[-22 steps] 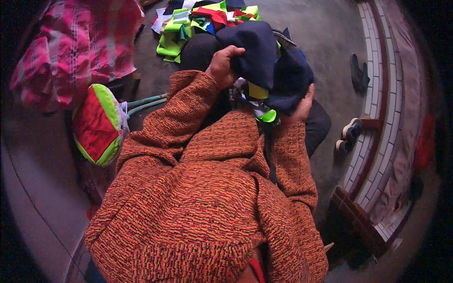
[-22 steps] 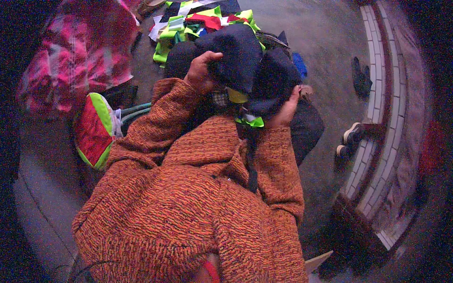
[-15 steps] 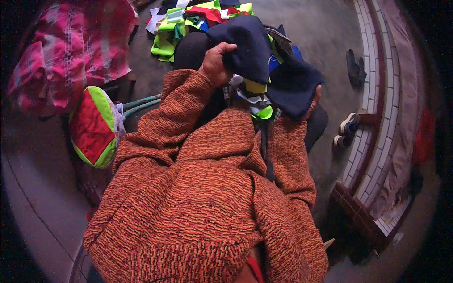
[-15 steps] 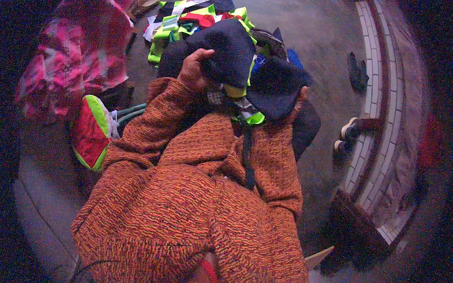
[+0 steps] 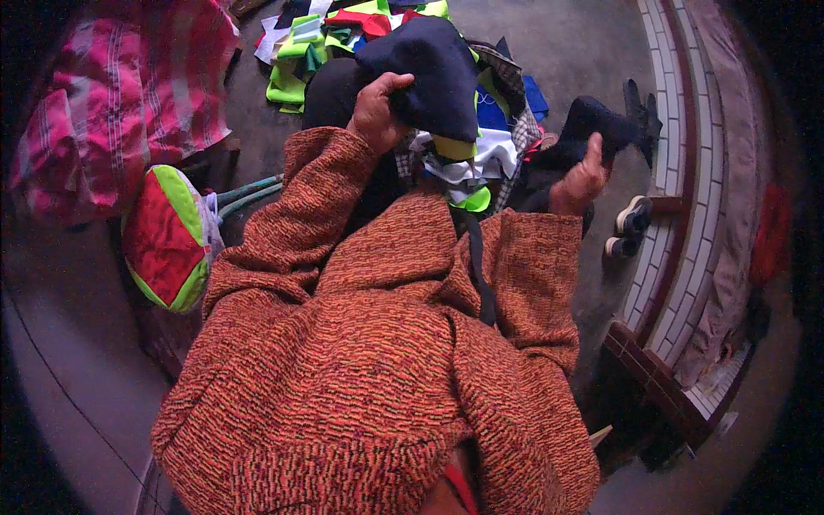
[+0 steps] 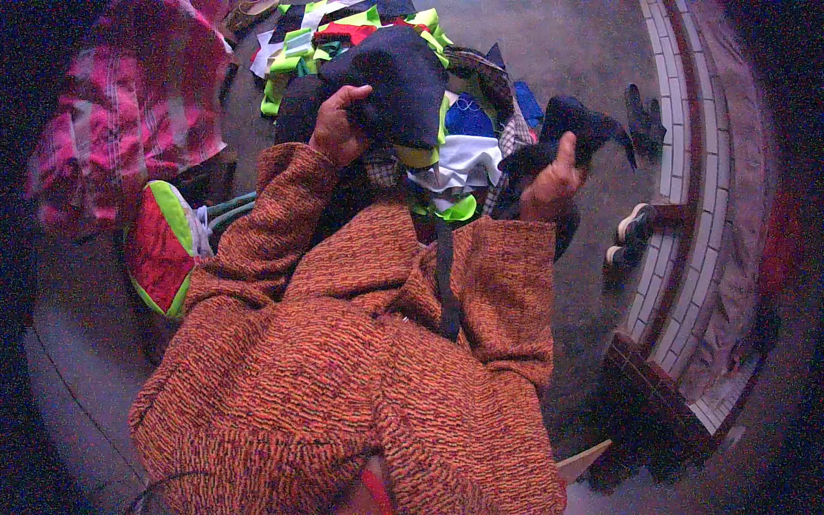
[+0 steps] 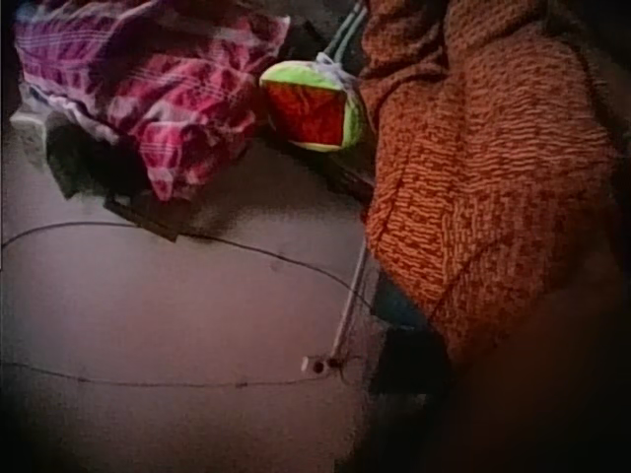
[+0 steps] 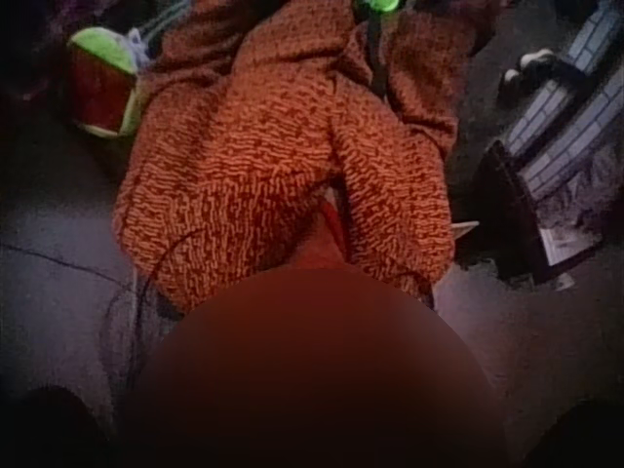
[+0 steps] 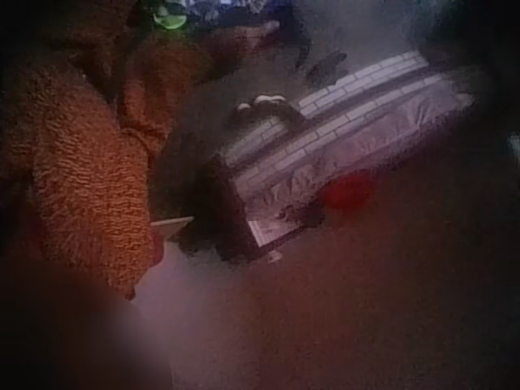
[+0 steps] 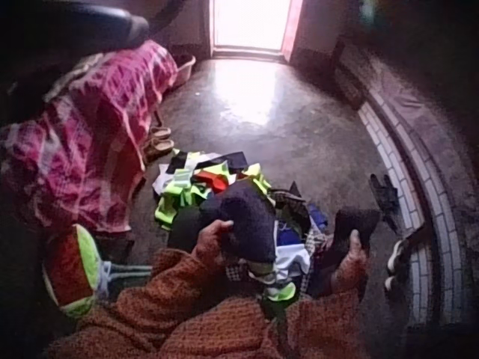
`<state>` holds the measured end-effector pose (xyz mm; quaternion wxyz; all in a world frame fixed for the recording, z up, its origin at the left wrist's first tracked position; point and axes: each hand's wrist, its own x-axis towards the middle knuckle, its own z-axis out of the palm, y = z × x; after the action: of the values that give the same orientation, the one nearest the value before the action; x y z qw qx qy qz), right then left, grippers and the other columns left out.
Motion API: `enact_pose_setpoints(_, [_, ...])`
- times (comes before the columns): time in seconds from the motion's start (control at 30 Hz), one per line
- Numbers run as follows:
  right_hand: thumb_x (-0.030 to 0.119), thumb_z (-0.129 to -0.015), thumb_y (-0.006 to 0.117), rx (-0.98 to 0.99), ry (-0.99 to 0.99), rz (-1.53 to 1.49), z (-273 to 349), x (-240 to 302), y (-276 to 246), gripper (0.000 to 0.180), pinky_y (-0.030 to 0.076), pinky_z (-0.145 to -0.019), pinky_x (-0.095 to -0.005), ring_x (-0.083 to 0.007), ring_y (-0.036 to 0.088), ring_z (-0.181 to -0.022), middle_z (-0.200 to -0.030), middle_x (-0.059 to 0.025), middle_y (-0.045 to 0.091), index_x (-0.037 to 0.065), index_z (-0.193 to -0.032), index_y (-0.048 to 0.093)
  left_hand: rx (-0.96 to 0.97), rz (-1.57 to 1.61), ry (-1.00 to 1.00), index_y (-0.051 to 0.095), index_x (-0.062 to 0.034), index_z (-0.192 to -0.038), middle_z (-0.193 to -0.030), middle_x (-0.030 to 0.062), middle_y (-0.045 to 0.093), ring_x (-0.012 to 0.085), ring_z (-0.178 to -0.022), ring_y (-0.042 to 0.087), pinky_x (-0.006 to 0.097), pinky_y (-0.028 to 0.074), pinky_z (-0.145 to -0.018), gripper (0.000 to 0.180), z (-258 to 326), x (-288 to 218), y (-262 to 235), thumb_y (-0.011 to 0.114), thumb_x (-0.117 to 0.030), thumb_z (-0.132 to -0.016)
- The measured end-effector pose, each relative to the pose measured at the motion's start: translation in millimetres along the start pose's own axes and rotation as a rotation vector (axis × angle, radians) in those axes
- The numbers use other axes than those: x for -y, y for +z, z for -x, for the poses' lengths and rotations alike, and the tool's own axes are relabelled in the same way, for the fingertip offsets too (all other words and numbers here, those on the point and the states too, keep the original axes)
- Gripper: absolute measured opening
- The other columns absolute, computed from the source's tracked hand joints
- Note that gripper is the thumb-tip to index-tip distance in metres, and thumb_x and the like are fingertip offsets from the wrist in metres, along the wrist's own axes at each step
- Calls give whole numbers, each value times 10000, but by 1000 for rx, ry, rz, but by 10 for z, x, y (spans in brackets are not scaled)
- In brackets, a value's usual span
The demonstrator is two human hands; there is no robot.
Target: The person sits on the floor and sorts through a pile of colorful fabric pieces, picking them up one by one, unfolding or turning them over, and placing them into a woven basket. The person handles various colors and shapes of fabric, occasionally adjusting the pile on the floor.
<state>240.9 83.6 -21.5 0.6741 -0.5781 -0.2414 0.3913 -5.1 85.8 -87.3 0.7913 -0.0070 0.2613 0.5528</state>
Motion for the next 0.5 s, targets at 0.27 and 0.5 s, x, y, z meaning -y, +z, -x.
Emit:
enact_pose_setpoints(0.27, [273, -839, 596, 653, -125, 393, -35, -431, 125, 562, 339, -971, -322, -244, 472, -1132, -1223, -147, 498, 1, -1290, 399, 12, -325, 25, 562, -1, -1014, -983, 91, 619, 185, -905, 589, 323, 454, -875, 293, -183, 67, -378, 574, -202, -802])
enact_pose_setpoints(0.5, [257, -837, 587, 860, -111, 481, 518, -412, 497, 485, 315, -987, -323, -268, 436, -1166, -1229, -160, 477, 5, -1231, 460, -18, -603, 102, 546, -18, -1074, -976, 72, 601, 159, -886, 567, 297, 450, -817, 344, 106, 130, 115, 586, -196, -782])
